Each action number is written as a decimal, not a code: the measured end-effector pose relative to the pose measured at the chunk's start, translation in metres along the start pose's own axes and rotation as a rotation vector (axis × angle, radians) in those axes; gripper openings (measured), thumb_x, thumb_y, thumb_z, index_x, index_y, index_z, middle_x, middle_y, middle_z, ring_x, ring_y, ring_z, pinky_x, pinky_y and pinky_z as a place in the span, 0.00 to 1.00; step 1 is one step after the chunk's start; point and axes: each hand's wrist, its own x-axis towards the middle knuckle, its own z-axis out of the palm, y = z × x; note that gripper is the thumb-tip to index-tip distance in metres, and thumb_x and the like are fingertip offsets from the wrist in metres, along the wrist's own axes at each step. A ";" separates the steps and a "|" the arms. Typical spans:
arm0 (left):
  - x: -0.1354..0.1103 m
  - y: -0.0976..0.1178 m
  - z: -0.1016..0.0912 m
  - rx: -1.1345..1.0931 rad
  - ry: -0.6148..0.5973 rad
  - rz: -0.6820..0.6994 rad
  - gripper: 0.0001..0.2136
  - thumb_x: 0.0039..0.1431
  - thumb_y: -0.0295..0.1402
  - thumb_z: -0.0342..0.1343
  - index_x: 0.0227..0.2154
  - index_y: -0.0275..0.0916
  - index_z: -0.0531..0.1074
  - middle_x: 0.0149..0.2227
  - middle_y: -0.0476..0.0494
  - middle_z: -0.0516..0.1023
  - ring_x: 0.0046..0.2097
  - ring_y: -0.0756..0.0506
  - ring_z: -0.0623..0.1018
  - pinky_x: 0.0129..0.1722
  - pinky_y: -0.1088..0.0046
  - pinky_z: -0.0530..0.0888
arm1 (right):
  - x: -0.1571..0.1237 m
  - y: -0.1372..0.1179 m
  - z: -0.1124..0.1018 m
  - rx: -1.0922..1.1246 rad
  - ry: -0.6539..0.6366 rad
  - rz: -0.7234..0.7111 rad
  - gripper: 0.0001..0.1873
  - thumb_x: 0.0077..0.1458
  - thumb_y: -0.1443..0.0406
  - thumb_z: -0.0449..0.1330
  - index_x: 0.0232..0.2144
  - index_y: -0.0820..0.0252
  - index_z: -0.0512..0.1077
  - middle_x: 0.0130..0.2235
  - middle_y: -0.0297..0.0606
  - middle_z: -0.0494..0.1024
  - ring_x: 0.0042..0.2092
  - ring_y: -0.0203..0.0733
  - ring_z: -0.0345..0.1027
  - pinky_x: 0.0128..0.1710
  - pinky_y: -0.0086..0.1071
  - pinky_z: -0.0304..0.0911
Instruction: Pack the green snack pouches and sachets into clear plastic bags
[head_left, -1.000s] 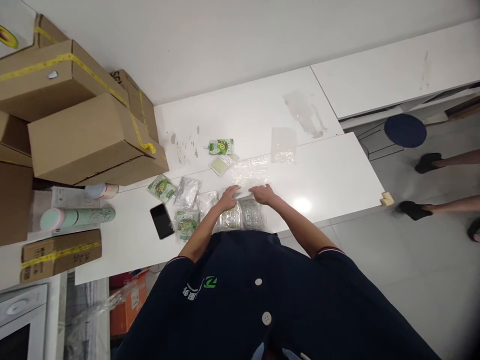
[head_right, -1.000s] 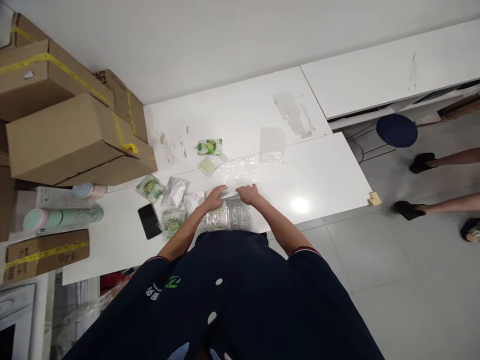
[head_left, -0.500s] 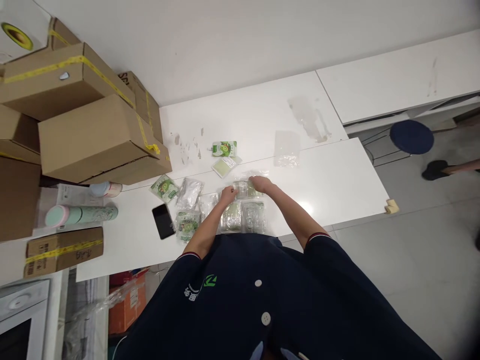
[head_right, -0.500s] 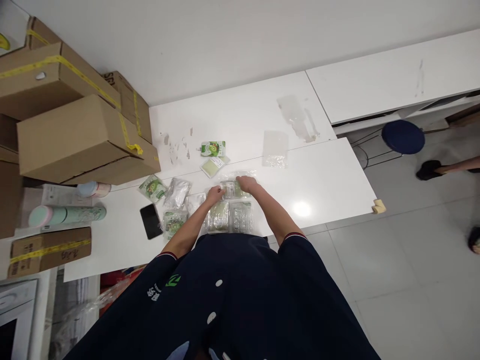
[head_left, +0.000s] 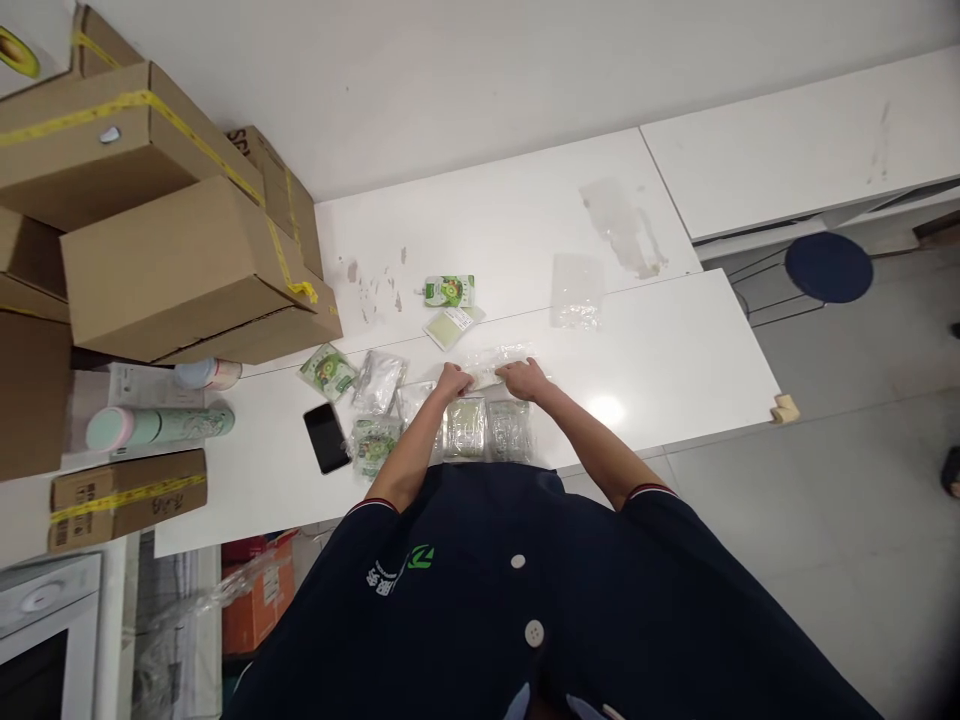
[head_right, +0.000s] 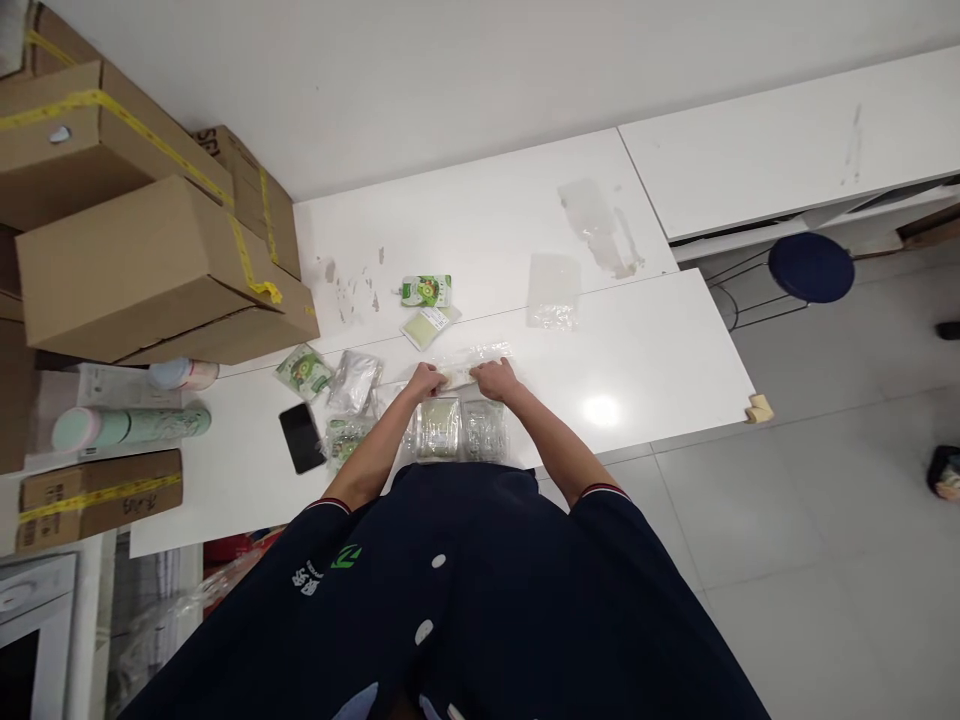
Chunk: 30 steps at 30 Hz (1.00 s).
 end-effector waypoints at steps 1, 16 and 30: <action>-0.002 0.002 -0.003 0.012 0.007 0.027 0.20 0.46 0.33 0.64 0.43 0.36 0.67 0.27 0.47 0.74 0.29 0.47 0.74 0.31 0.70 0.70 | 0.006 0.001 -0.011 0.013 -0.062 0.018 0.24 0.58 0.71 0.45 0.53 0.56 0.69 0.54 0.48 0.74 0.54 0.54 0.67 0.55 0.56 0.53; 0.015 0.023 -0.010 0.256 0.317 0.141 0.16 0.57 0.39 0.56 0.46 0.39 0.68 0.46 0.40 0.78 0.49 0.43 0.75 0.48 0.70 0.67 | 0.074 0.008 -0.071 -0.007 0.159 0.061 0.24 0.55 0.70 0.53 0.55 0.60 0.67 0.56 0.52 0.70 0.58 0.57 0.60 0.58 0.55 0.49; 0.001 0.007 0.013 0.433 0.187 0.025 0.19 0.57 0.48 0.54 0.40 0.36 0.71 0.50 0.27 0.75 0.54 0.34 0.73 0.46 0.63 0.68 | 0.027 -0.016 0.026 1.517 0.460 0.730 0.17 0.52 0.53 0.59 0.32 0.62 0.69 0.24 0.34 0.71 0.27 0.36 0.67 0.27 0.28 0.65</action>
